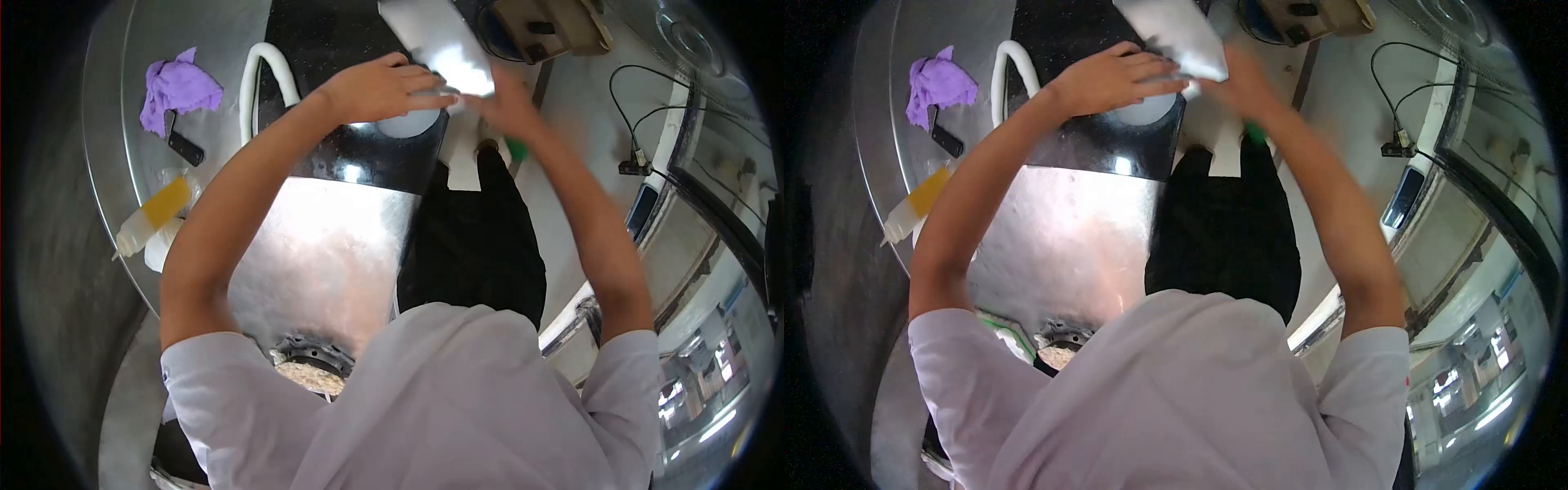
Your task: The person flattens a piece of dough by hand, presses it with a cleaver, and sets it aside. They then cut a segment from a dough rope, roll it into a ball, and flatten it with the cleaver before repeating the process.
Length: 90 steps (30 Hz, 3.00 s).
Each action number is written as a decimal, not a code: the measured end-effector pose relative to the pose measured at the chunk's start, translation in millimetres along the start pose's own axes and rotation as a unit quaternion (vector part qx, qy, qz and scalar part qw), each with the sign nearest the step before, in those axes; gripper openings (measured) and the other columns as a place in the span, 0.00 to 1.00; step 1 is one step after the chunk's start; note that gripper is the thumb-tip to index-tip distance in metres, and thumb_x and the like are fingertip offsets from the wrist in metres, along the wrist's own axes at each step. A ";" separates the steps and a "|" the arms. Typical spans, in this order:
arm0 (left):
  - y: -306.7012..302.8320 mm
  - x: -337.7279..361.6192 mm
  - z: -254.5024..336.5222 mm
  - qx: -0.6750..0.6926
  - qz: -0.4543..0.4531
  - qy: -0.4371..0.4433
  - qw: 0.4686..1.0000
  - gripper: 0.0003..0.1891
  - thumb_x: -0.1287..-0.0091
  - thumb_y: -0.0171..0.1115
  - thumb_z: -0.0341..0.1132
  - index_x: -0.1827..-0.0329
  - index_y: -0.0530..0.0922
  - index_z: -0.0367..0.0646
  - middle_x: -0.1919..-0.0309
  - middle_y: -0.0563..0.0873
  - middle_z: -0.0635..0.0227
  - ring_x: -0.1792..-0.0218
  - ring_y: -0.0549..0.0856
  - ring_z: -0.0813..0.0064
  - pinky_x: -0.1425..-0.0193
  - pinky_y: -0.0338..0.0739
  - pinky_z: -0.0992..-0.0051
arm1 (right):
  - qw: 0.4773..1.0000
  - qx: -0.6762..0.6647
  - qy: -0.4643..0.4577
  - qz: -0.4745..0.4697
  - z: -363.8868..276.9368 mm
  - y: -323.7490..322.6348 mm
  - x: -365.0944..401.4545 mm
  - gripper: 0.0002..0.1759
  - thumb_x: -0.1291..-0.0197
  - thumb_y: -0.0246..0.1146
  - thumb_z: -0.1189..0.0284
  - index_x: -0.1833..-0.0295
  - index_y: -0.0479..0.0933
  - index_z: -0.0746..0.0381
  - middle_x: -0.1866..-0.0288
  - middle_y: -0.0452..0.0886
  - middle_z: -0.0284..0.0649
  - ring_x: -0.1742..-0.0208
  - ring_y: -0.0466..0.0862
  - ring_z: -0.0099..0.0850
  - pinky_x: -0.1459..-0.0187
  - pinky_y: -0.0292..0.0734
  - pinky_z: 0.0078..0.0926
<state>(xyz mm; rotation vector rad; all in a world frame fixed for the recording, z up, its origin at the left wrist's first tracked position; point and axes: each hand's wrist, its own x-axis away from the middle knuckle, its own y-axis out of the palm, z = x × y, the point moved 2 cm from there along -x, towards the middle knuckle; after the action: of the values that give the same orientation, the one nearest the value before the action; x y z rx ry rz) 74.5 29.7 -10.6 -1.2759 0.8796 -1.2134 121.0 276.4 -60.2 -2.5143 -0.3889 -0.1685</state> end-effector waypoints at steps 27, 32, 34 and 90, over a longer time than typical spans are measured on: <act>-52.5 -41.4 3.9 0.067 -0.194 -0.067 0.976 0.13 0.45 0.70 0.24 0.55 0.87 0.41 0.53 0.90 0.54 0.47 0.89 0.50 0.45 0.85 0.59 | 0.994 0.005 -0.011 -0.106 -31.2 36.6 14.8 0.27 0.40 0.75 0.64 0.40 0.77 0.65 0.46 0.87 0.54 0.44 0.88 0.46 0.43 0.80 0.43; -70.6 -6.8 -2.3 0.200 -0.142 -0.122 0.962 0.14 0.49 0.71 0.25 0.58 0.83 0.41 0.58 0.88 0.50 0.52 0.89 0.46 0.51 0.83 0.54 | 0.977 0.119 0.058 -0.164 -34.2 40.6 110.3 0.30 0.39 0.75 0.60 0.39 0.75 0.66 0.47 0.86 0.56 0.46 0.87 0.51 0.44 0.80 0.44; -70.2 15.6 -16.9 0.266 -0.067 -0.182 0.944 0.16 0.49 0.72 0.25 0.57 0.81 0.41 0.60 0.88 0.51 0.54 0.88 0.46 0.51 0.82 0.53 | 0.977 0.047 0.090 -0.187 -28.8 30.2 134.2 0.31 0.38 0.75 0.57 0.39 0.75 0.67 0.48 0.85 0.58 0.47 0.87 0.51 0.45 0.80 0.43; 34.2 108.0 51.5 0.050 0.448 -0.755 0.475 0.13 0.42 0.73 0.28 0.53 0.87 0.45 0.61 0.87 0.66 0.59 0.85 0.60 0.52 0.79 0.62 | 0.826 0.261 -0.293 -0.404 -184.6 -1.7 -184.2 0.20 0.32 0.65 0.71 0.42 0.70 0.72 0.60 0.84 0.67 0.57 0.84 0.67 0.55 0.78 0.59</act>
<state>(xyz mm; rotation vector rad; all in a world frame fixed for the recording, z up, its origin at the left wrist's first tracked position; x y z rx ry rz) 151.1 -67.8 -21.5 -0.9641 -0.0539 0.8425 -60.7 128.8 54.8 -1.6623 -1.5140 0.3614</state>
